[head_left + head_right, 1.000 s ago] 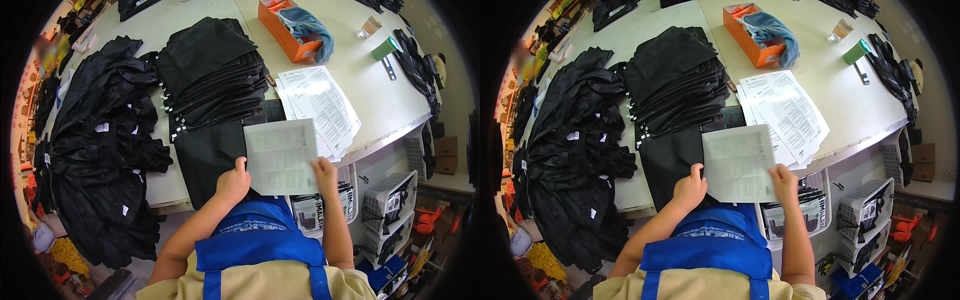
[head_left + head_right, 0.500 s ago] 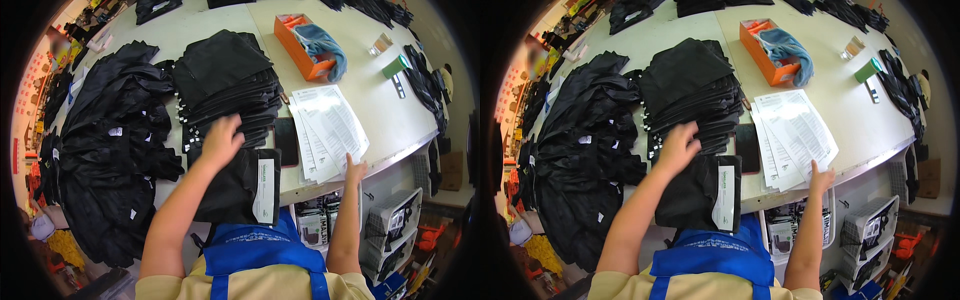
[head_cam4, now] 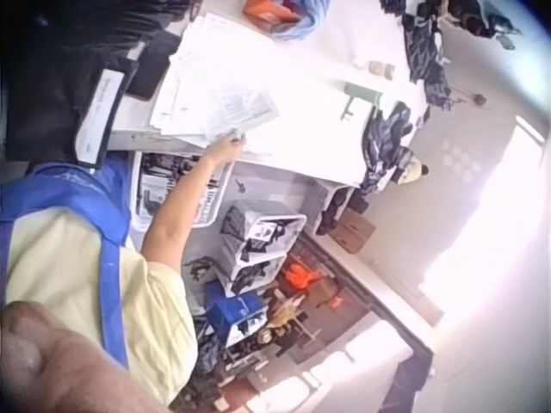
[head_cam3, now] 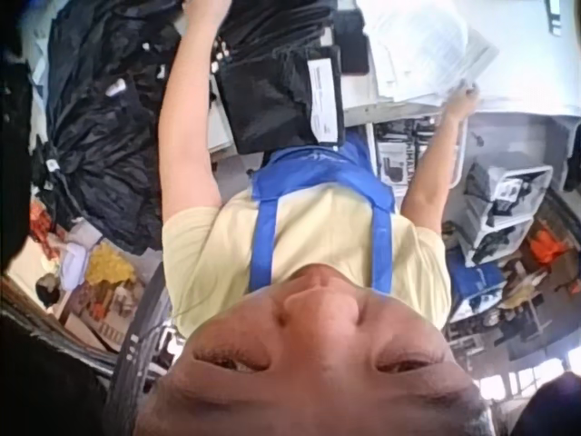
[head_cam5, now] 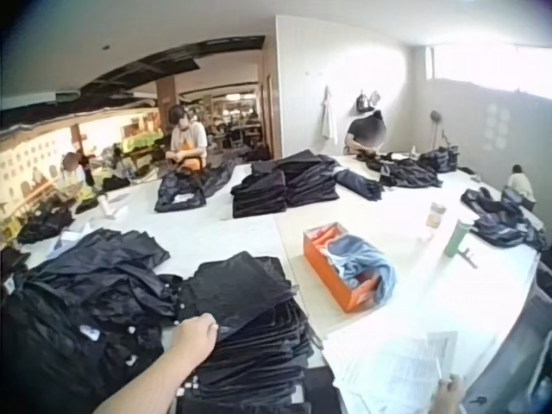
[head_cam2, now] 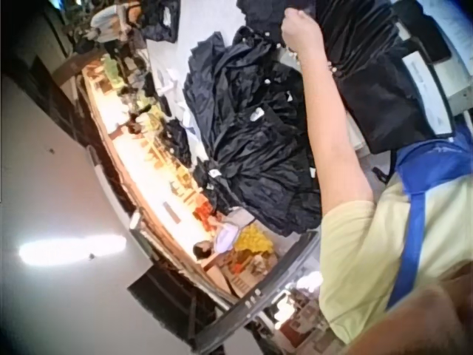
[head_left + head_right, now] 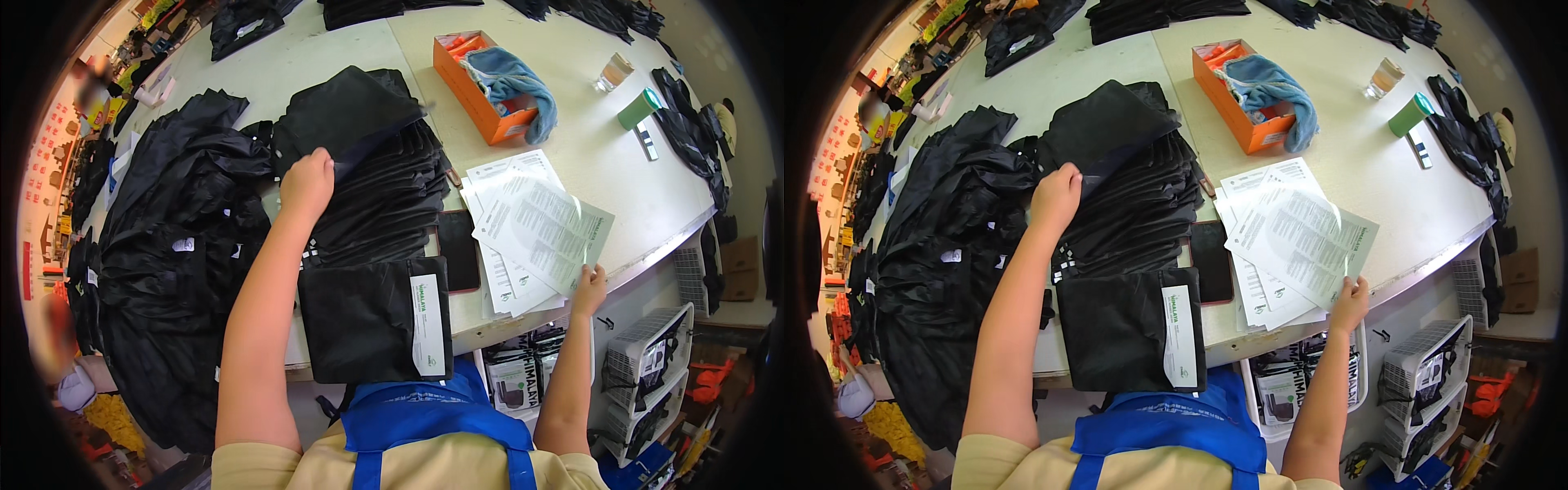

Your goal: The person uses small scissors to cut tags and threads from the waistbands of black pants. The person repeatedly picks up pants from a pile, trims the tags, and places the finished items into a white basket.

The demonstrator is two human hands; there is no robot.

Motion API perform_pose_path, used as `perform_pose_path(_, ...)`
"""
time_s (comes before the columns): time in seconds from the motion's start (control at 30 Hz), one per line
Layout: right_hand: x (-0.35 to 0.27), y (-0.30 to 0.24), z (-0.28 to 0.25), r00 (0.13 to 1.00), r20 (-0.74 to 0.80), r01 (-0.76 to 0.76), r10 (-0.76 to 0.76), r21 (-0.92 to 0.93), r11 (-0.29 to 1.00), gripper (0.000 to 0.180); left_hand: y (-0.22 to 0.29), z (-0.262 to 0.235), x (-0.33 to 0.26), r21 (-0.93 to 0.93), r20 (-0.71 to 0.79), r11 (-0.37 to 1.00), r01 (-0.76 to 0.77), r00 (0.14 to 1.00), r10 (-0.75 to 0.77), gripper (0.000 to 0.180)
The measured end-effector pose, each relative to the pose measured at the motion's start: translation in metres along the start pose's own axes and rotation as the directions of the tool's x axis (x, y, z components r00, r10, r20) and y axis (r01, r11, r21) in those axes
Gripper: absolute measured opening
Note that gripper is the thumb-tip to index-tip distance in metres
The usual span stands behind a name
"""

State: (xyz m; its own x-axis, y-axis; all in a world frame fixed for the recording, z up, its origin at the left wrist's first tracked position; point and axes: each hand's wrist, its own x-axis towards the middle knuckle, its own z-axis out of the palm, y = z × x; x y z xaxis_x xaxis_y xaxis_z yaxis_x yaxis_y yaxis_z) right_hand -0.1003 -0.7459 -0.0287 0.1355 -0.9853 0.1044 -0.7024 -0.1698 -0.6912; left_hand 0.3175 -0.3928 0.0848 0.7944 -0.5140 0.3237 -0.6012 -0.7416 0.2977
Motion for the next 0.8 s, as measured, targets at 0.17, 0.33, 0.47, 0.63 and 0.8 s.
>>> perform_pose_path(0.17, 0.007, -0.001, -0.002, 0.990, 0.124, 0.080, -0.060, -0.171, 0.982, 0.028, 0.058, -0.042, -0.099, -0.630, 0.609, 0.458, 0.627, 0.765, -0.209, 0.018)
perform_pose_path(0.33, 0.000, -0.004, 0.011, 0.972, 0.122, 0.221, -0.199, -0.207, 0.953, 0.033, 0.084, 0.011, -0.190, -0.260, 0.557, 0.965, -0.028, 0.812, 0.173, 0.064)
perform_pose_path(0.47, -0.011, -0.033, -0.008, 0.972, 0.156, 0.210, -0.174, -0.257, 0.943, 0.023, 0.072, 0.020, -0.225, 0.144, 0.660, 0.984, -0.106, 0.751, -0.016, 0.067)
perform_pose_path(0.63, -0.007, -0.020, -0.029, 0.988, 0.149, 0.022, -0.047, 0.164, 0.986, 0.018, 0.058, 0.008, -0.226, 0.053, 0.530, 0.985, -0.165, 0.840, 0.112, 0.030)
perform_pose_path(0.8, -0.045, -0.062, -0.070, 0.928, 0.371, -0.315, 0.040, 0.720, 0.618, 0.015, 0.016, 0.029, -0.249, 0.038, 0.457, 0.997, -0.062, 0.889, 0.038, 0.013)
